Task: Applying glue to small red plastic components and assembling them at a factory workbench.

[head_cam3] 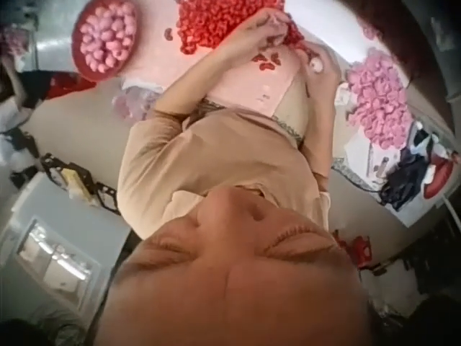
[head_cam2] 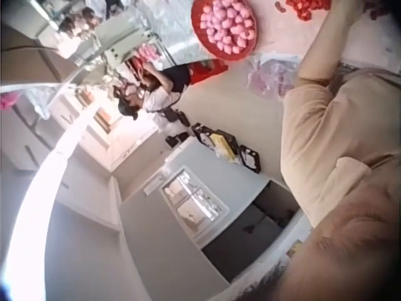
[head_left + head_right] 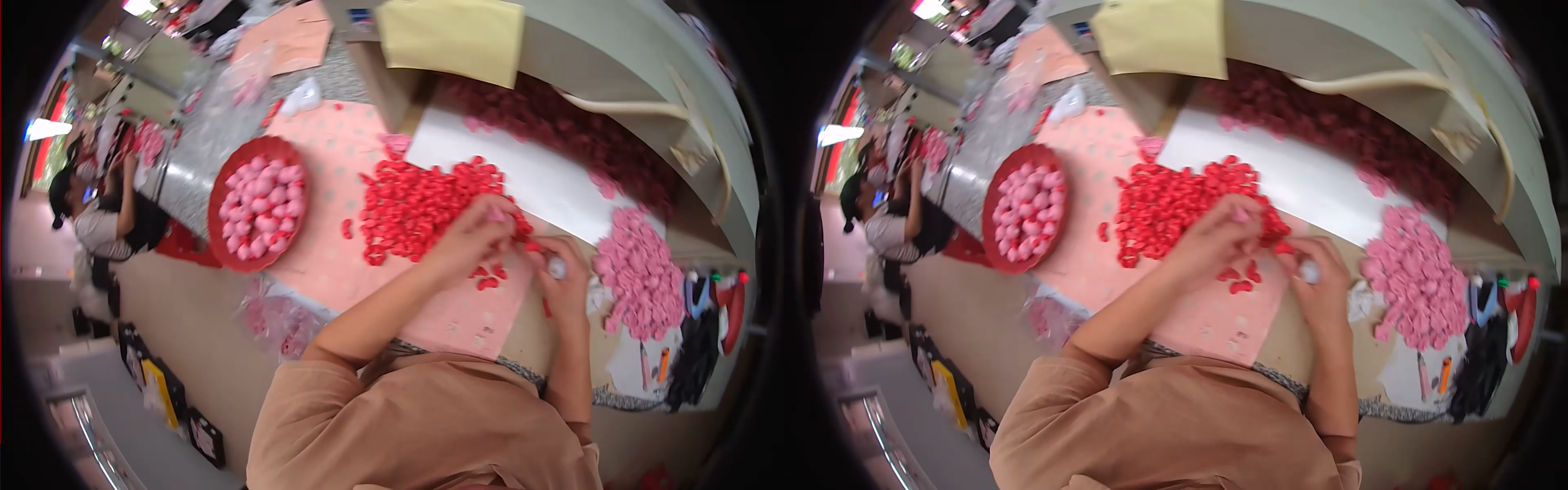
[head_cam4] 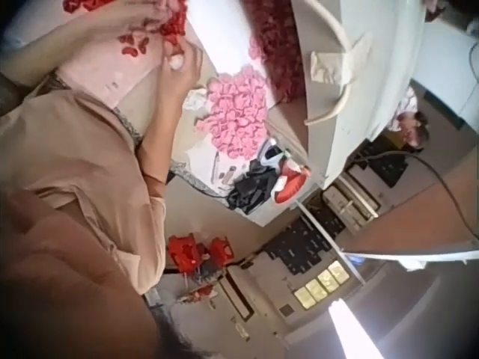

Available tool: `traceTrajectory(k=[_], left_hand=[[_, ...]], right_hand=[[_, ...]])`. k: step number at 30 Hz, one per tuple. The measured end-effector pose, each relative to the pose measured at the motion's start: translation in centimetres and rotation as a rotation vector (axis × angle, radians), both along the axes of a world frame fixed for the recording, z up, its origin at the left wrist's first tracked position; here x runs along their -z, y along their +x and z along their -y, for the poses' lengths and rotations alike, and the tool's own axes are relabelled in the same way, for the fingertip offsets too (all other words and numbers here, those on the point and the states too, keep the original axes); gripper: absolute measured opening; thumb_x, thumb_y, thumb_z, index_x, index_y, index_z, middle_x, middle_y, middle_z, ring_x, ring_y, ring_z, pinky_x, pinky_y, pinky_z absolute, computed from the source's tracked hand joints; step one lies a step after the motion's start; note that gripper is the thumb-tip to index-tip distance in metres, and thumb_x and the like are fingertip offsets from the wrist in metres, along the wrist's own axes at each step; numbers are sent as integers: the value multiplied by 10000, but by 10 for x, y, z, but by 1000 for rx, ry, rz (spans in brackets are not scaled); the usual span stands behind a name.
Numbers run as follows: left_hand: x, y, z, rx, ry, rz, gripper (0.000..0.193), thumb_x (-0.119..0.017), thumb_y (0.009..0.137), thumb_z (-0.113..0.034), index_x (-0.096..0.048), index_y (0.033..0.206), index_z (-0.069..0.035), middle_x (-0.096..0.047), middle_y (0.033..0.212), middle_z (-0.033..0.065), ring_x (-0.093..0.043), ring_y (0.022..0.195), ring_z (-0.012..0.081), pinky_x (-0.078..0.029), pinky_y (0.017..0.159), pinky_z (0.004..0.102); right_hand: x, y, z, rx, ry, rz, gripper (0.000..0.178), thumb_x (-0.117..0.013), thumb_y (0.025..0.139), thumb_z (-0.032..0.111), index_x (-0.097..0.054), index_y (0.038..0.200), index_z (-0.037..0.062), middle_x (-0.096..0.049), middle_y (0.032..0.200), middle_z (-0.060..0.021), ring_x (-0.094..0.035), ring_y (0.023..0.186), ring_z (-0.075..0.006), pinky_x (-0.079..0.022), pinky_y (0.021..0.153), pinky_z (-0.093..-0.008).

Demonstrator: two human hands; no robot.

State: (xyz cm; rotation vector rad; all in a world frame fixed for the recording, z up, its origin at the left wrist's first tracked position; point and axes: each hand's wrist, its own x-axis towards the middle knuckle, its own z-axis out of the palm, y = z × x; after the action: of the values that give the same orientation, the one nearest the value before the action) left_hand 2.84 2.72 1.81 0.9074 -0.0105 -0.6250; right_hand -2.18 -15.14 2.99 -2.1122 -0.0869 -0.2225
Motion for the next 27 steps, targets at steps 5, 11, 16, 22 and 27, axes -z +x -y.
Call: traceTrajectory(k=[5, 11, 16, 22, 27], left_hand=[[13, -20, 14, 152, 224, 395, 237, -530, 918, -301, -467, 993, -85, -475, 739, -25, -429, 582, 31, -362, 484, 184], [2, -17, 6, 244, 104, 176, 200, -535, 918, -261, -460, 987, -90, -483, 750, -24, -426, 584, 29, -364, 483, 182], [9, -13, 8, 172, 146, 218, 166, -539, 916, -197, -456, 970, -63, -525, 786, 1, -497, 644, 57, -422, 539, 198], [19, -17, 15, 103, -19, 358, 116, -534, 902, -78, -479, 972, -4, -576, 929, 59, -584, 843, 112, -482, 737, 252], [18, -18, 19, 63, 22, 456, 114, -469, 930, -100, -486, 966, 7, -572, 837, 65, -579, 728, 129, -489, 654, 251]], right_hand=[[-2, -4, -7, 4, -157, 364, 296, -652, 703, -90, -648, 975, 27, -579, 818, -93, -571, 730, -193, -464, 626, -281], [-4, -2, -10, -51, -171, 392, 322, -606, 732, -110, -650, 1016, 36, -575, 868, -95, -562, 721, -180, -462, 636, -266], [-4, -7, -14, -96, 141, 155, 301, -578, 791, -41, -600, 1090, -7, -566, 938, -72, -539, 782, -140, -440, 707, -240], [2, -6, -5, -3, 565, -329, 383, -601, 834, 95, -518, 1184, -38, -547, 892, -34, -498, 721, -92, -414, 645, -209], [-2, -3, -1, -49, 541, -322, 340, -598, 835, 45, -534, 1160, -31, -571, 836, -21, -510, 688, -81, -424, 628, -199]])
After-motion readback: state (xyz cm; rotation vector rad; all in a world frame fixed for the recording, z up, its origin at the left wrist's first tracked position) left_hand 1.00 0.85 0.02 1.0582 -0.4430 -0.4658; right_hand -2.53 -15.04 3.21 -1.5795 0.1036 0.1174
